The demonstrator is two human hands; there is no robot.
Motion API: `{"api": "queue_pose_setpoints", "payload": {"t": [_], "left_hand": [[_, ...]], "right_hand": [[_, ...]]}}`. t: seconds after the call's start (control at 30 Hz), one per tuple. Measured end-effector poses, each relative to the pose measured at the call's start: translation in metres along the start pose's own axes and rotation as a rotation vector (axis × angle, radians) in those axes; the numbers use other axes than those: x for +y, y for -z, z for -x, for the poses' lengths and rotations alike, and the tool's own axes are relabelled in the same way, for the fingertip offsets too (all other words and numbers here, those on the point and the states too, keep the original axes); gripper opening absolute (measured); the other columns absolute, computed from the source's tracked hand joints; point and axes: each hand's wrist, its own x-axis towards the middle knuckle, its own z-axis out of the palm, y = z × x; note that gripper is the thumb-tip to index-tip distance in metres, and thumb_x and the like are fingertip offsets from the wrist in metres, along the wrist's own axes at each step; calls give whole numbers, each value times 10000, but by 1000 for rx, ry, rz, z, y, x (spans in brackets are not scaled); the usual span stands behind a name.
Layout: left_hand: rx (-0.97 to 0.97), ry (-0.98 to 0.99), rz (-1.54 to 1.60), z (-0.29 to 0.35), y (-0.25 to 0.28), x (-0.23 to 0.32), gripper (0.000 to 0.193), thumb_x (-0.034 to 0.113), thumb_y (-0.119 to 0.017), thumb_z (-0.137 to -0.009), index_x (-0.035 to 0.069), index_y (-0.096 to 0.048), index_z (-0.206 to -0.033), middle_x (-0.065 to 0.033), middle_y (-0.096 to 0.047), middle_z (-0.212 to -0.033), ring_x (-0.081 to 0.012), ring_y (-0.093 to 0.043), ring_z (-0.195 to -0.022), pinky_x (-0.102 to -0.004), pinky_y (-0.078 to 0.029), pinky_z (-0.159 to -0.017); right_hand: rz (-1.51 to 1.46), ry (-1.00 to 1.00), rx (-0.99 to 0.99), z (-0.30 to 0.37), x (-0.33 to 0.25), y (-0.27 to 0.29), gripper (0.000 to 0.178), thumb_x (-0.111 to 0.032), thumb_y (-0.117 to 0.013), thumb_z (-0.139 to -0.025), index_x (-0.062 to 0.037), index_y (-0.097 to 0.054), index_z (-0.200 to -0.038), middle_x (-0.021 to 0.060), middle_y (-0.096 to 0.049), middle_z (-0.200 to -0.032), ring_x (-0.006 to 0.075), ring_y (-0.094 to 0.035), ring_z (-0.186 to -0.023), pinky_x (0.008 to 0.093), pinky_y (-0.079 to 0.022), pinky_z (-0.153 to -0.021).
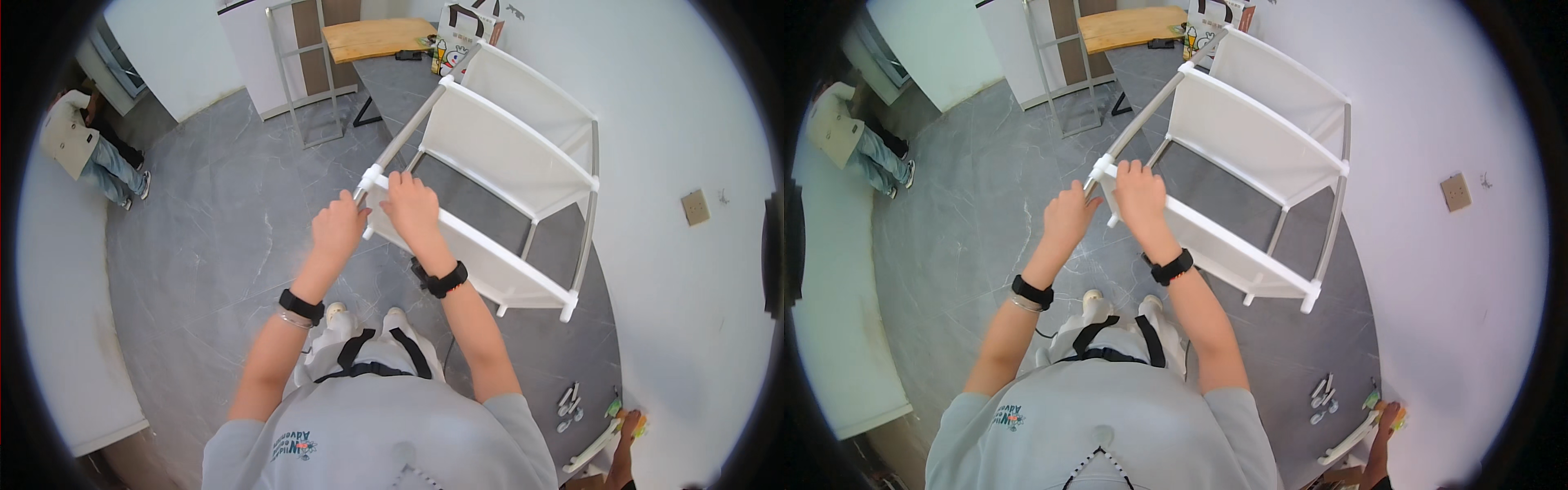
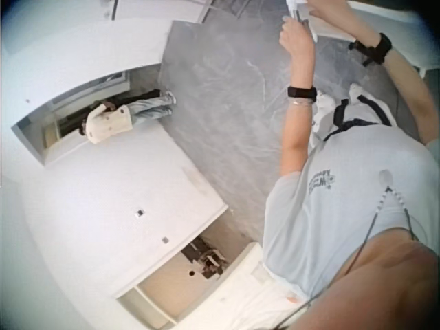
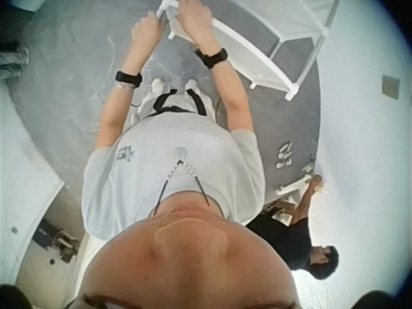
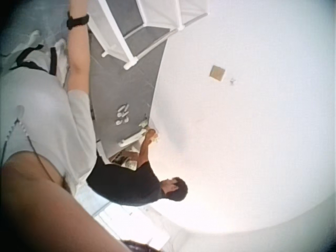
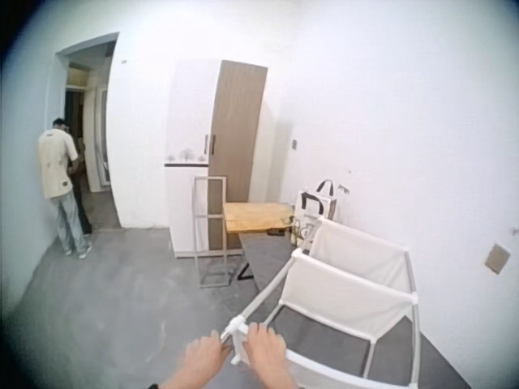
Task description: Assembling a white three-tier rolling utility cart by attaching poles and wheels.
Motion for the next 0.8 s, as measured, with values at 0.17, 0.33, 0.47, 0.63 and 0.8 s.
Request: {"api": "queue_pose_setpoints", "payload": {"t": [0.17, 0.33, 0.47, 0.63, 0.8], "left_hand": [[-72, -7, 113, -6, -4, -6, 310, 289, -626, -836, -8, -541, -849, -221, -639, -746, -403, -640, -712, -467, -515, -607], [-67, -121, 145, -15, -7, -23, 284, 251, -578, -861, -28, -544, -823, -231, -636, -737, -380, -650, -671, -450, -523, -603], [-315, -66, 327, -24, 8, -24, 267, 218, -548, -855, -47, -576, -853, -220, -649, -743, -363, -662, -691, -430, -535, -687], [-418, -35, 435, -24, 13, -24, 275, 210, -519, -858, -54, -590, -824, -188, -641, -653, -298, -673, -621, -397, -539, -684], [-523, -54, 467, -28, 11, -25, 309, 262, -573, -883, -27, -538, -780, -73, -566, -580, -166, -552, -407, -299, -453, -432]], "right_hand": [[63, -96, -18, -6, -6, -7, 326, -286, -731, -704, -65, -523, -824, 89, -619, -720, 263, -647, -637, 363, -490, -500], [114, -40, 93, -7, -2, -10, 315, -336, -686, -754, -70, -525, -802, 94, -619, -637, 292, -635, -575, 379, -474, -463], [125, -56, 70, -8, -2, -8, 333, -369, -672, -765, -76, -518, -790, 89, -623, -651, 285, -634, -583, 374, -476, -472], [121, -56, 89, -6, -2, -12, 338, -382, -668, -765, -77, -524, -789, 83, -630, -661, 288, -628, -584, 381, -476, -479], [175, -46, 93, -3, -4, -5, 268, -308, -684, -748, -87, -531, -753, 66, -615, -615, 249, -640, -558, 353, -485, -469]]}}
